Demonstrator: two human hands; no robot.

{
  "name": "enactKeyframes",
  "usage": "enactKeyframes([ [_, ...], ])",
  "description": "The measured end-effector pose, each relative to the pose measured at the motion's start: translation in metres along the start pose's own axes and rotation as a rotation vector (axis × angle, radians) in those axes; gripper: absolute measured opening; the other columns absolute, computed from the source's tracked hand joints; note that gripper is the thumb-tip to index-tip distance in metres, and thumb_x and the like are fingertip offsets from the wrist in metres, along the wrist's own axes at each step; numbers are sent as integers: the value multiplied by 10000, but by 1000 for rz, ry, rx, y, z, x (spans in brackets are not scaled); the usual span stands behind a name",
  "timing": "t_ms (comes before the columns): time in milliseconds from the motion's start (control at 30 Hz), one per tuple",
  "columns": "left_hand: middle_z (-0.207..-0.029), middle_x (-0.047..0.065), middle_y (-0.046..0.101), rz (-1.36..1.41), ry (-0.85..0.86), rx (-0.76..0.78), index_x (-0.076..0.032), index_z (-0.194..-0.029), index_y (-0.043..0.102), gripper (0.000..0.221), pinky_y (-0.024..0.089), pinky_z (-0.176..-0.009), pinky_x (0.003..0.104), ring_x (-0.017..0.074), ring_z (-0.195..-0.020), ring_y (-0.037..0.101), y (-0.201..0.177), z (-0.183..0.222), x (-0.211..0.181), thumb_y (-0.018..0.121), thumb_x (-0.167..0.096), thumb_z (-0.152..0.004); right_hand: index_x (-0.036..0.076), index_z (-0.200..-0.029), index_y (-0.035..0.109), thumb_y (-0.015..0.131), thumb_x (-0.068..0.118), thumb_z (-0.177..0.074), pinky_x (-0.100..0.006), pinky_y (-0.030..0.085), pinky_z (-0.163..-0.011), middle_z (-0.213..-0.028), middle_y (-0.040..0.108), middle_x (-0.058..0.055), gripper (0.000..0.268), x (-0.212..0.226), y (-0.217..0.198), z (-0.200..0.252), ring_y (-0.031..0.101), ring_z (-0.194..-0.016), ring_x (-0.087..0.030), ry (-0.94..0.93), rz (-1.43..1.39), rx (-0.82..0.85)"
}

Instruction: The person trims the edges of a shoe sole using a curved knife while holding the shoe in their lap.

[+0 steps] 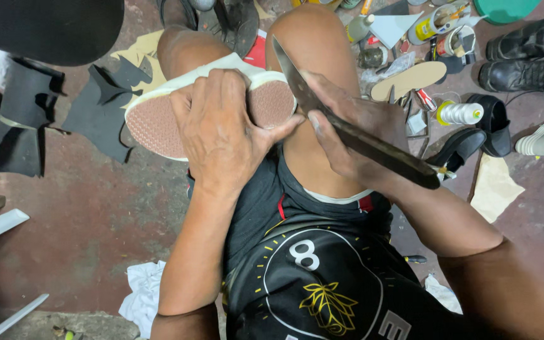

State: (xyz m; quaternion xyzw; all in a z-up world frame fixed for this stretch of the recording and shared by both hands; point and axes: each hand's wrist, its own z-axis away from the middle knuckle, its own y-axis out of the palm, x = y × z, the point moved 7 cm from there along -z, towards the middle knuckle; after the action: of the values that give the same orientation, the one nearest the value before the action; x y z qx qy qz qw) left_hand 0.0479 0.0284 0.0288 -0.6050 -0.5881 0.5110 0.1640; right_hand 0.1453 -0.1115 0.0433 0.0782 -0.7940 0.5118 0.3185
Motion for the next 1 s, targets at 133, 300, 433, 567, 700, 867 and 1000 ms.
enactKeyframes([
  [133, -1029, 89, 581, -22, 46, -49, -38, -1089, 570, 721, 365, -888, 437, 279, -972, 574, 0, 1, -4, 946, -559, -761, -14, -1434, 592, 680, 108, -1021, -380, 577, -780, -1197, 733, -167, 440, -11, 8, -10, 746, -901, -306, 151, 59, 69],
  [300, -1044, 74, 598, 5, 43, -61, -47, -1089, 570, 725, 375, -901, 424, 269, -967, 582, -2, -1, 0, 946, -564, -744, -56, -1391, 558, 575, 36, -1088, -338, 542, -1085, -1361, 661, -186, 317, -8, -5, -21, 684, -1231, -254, 14, -387, -70],
  [433, -1057, 74, 613, 11, 33, -54, -49, -1061, 567, 747, 374, -899, 412, 275, -957, 571, -2, 1, 1, 953, -593, -727, -53, -1400, 580, 608, 49, -1103, -323, 541, -1071, -1345, 682, -167, 315, -29, -5, -15, 691, -1219, -229, 39, -408, 5],
  [567, -1053, 64, 606, 19, 47, -25, -49, -1074, 564, 745, 378, -923, 409, 263, -978, 580, 0, -1, 1, 958, -585, -741, -28, -1401, 601, 659, 57, -1066, -333, 571, -992, -1311, 708, -157, 350, -34, -8, -16, 729, -1148, -246, -18, -335, 59],
  [700, -1074, 67, 620, 27, 56, -26, -53, -1064, 556, 740, 374, -913, 403, 263, -985, 585, -1, -3, -1, 959, -571, -722, -8, -1387, 584, 669, 34, -1036, -377, 564, -977, -1279, 694, -176, 364, -25, -16, -23, 710, -1123, -319, -151, -284, 79],
  [867, -1076, 71, 620, 1, 75, 1, -45, -1070, 553, 775, 374, -917, 410, 272, -991, 581, 3, -5, -1, 955, -614, -731, 24, -1378, 612, 698, 63, -997, -379, 568, -918, -1220, 709, -159, 392, -32, -12, -31, 709, -1075, -322, -186, -301, 206],
  [1000, -1078, 68, 617, 5, 71, 25, -51, -1086, 567, 770, 375, -918, 407, 262, -1006, 591, 2, -6, 0, 959, -616, -739, 12, -1360, 623, 689, 71, -968, -395, 562, -922, -1232, 705, -173, 402, -38, -12, -36, 701, -1086, -341, -267, -254, 279],
])
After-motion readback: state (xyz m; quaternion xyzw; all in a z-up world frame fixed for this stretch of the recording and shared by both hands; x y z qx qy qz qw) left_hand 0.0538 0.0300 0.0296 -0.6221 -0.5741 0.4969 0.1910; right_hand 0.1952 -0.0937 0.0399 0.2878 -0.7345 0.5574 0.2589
